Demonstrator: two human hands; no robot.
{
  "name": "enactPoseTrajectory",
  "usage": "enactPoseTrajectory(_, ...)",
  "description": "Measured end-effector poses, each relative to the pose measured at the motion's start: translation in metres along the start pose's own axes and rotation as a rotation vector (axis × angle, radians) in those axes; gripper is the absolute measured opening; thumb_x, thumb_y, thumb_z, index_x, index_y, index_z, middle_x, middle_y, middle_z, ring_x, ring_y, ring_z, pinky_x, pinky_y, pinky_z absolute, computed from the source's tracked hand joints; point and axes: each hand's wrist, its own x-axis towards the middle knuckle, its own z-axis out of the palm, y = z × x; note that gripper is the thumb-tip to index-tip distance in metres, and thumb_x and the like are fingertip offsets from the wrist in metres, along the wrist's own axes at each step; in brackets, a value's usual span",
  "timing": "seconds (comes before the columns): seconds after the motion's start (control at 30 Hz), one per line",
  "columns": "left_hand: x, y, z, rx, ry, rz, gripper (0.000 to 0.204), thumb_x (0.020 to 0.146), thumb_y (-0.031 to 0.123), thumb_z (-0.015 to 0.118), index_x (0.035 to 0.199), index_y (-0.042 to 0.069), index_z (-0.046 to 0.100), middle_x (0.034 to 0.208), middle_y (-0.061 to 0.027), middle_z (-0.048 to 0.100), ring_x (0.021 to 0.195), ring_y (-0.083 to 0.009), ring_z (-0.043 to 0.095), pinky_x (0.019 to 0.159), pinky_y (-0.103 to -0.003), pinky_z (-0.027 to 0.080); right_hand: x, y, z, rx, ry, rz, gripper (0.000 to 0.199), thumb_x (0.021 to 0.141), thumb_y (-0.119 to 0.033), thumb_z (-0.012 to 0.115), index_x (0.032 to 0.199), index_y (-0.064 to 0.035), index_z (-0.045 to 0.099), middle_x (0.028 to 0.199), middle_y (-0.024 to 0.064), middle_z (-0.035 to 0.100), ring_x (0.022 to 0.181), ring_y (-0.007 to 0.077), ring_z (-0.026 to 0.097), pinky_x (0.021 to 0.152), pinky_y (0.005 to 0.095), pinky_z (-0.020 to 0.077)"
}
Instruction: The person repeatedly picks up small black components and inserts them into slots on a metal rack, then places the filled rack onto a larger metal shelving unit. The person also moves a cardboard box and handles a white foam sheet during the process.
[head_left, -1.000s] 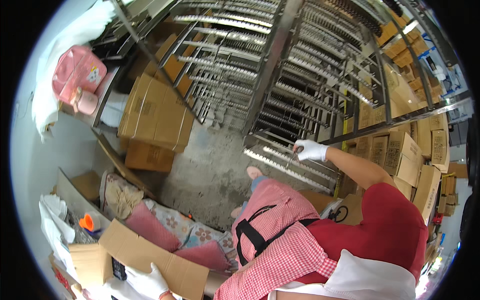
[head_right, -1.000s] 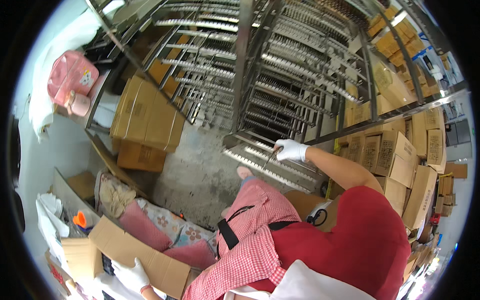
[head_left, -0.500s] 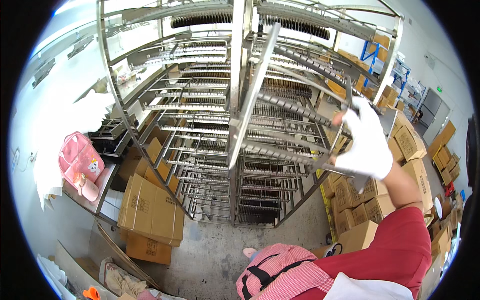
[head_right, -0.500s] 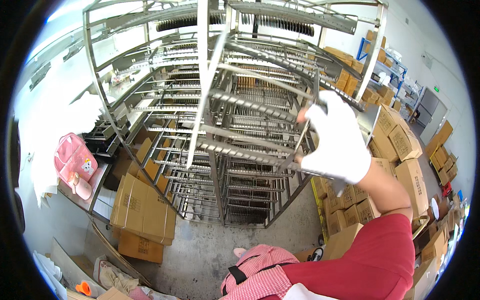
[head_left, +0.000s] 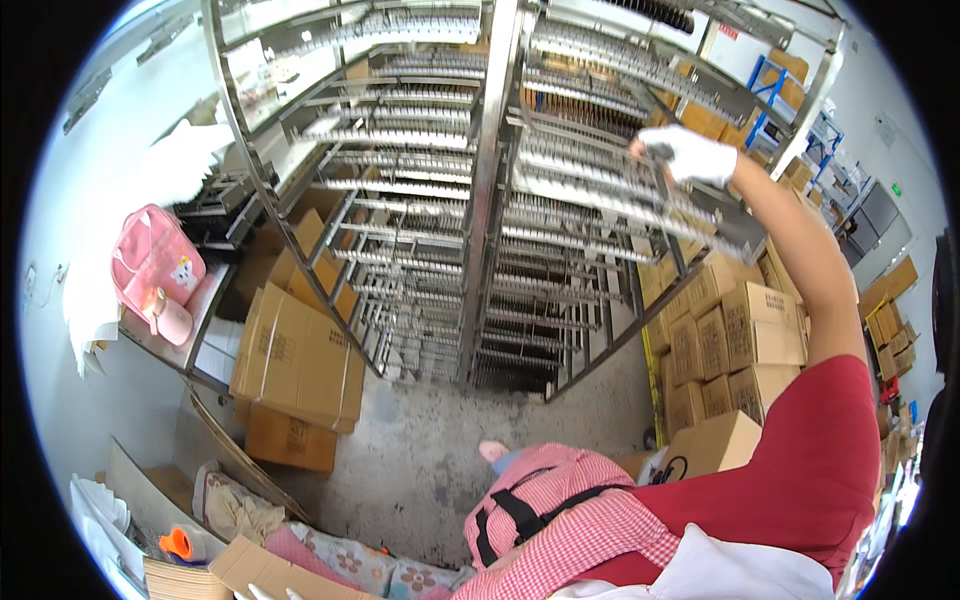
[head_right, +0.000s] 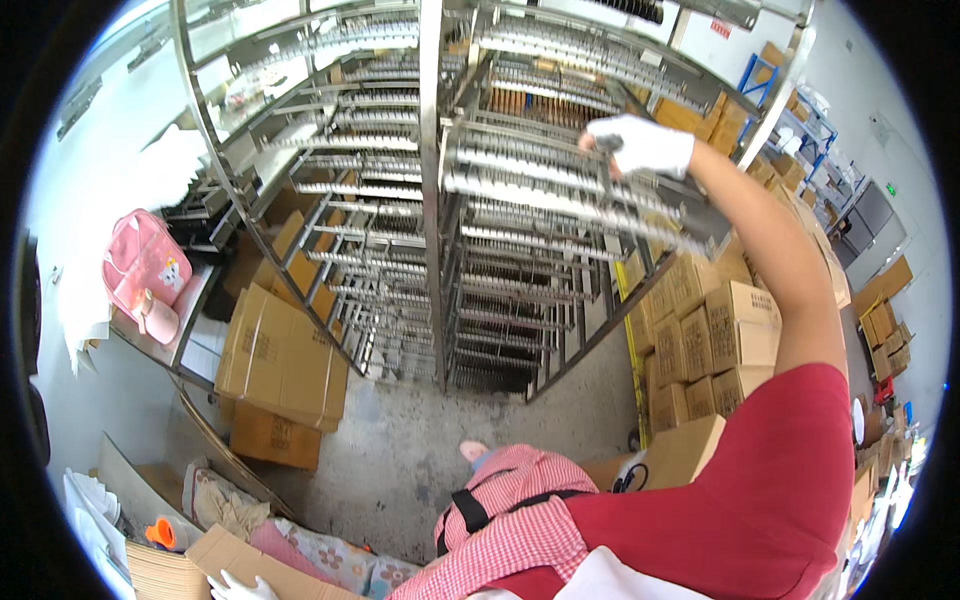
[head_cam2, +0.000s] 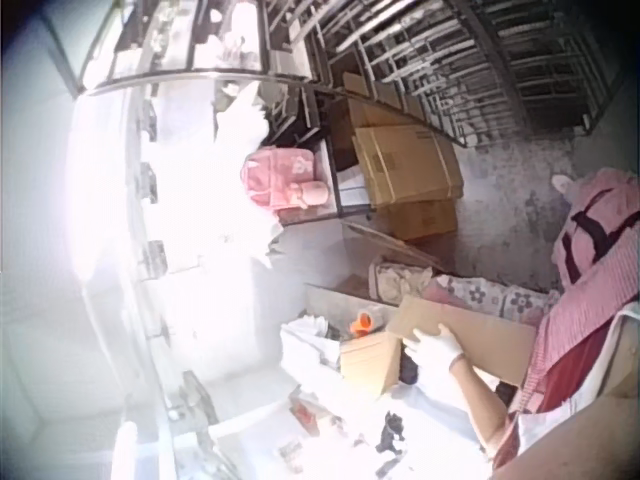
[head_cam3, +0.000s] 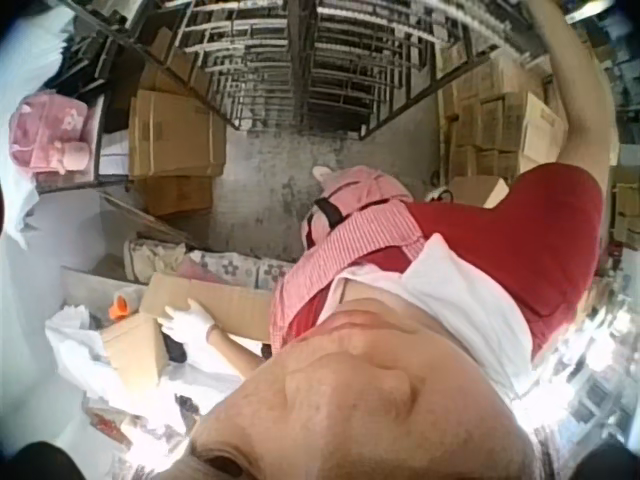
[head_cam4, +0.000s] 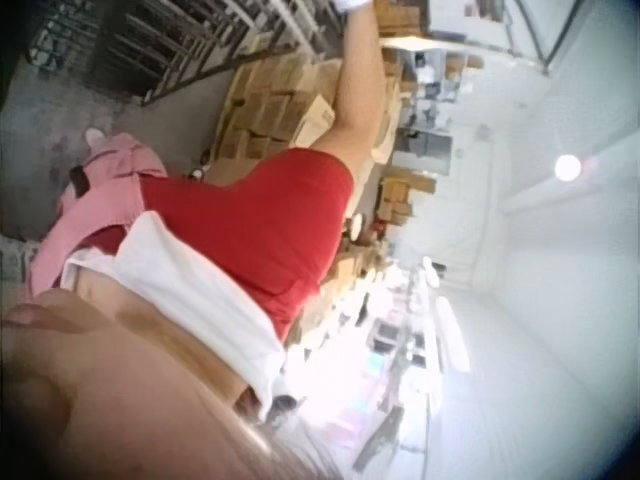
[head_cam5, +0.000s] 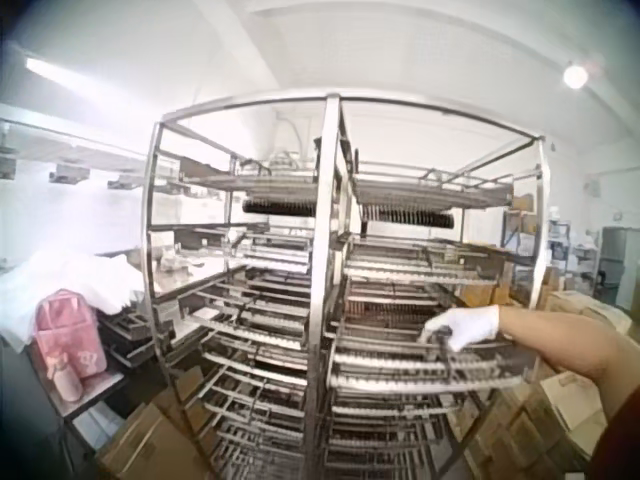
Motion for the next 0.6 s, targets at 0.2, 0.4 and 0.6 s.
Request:
enactPoseTrajectory(0.2,-0.021,-0.035,0.057,-0.046,0.074,-0.012,0.068,0.084,0.021,0.070,0.142,-0.001,0.043,0.144,-0.0232,0.047,0.131,-0.0396,0.046,0.112,-0.043,0.036,0.054,-0.006,0.085,-0.900,0.905,-0.291,0.028,0.091,-0.016,0.055,0.115,-0.0077,0.067,0.119,0.0155,0.065,0.105,0.0322,0.062,0.092,0.0429,0.0504)
enactPoseTrajectory(0.4,-0.009,-0.022,0.049,-0.110,-0.174,-0.176,0.047,0.089,0.013,0.062,0.133,-0.001,0.054,0.149,-0.0197,0.044,0.136,-0.0358,0.044,0.115,-0.043,0.033,0.042,-0.006,0.406,0.052,-0.692,-0.027,0.047,0.089,-0.037,0.063,0.129,-0.0121,0.062,0.121,0.0146,0.066,0.116,0.0317,0.060,0.101,0.0410,0.0464)
enactPoseTrajectory(0.6,-0.005,-0.037,0.048,0.204,-0.240,-0.114,0.046,0.088,0.013,0.065,0.133,0.004,0.057,0.147,-0.0170,0.048,0.136,-0.0346,0.043,0.117,-0.045,0.029,0.071,0.175,0.701,-0.239,-0.902,0.651,0.065,0.083,-0.044,0.064,0.141,-0.0164,0.052,0.135,0.0178,0.060,0.124,0.0340,0.057,0.100,0.0433,0.0486)
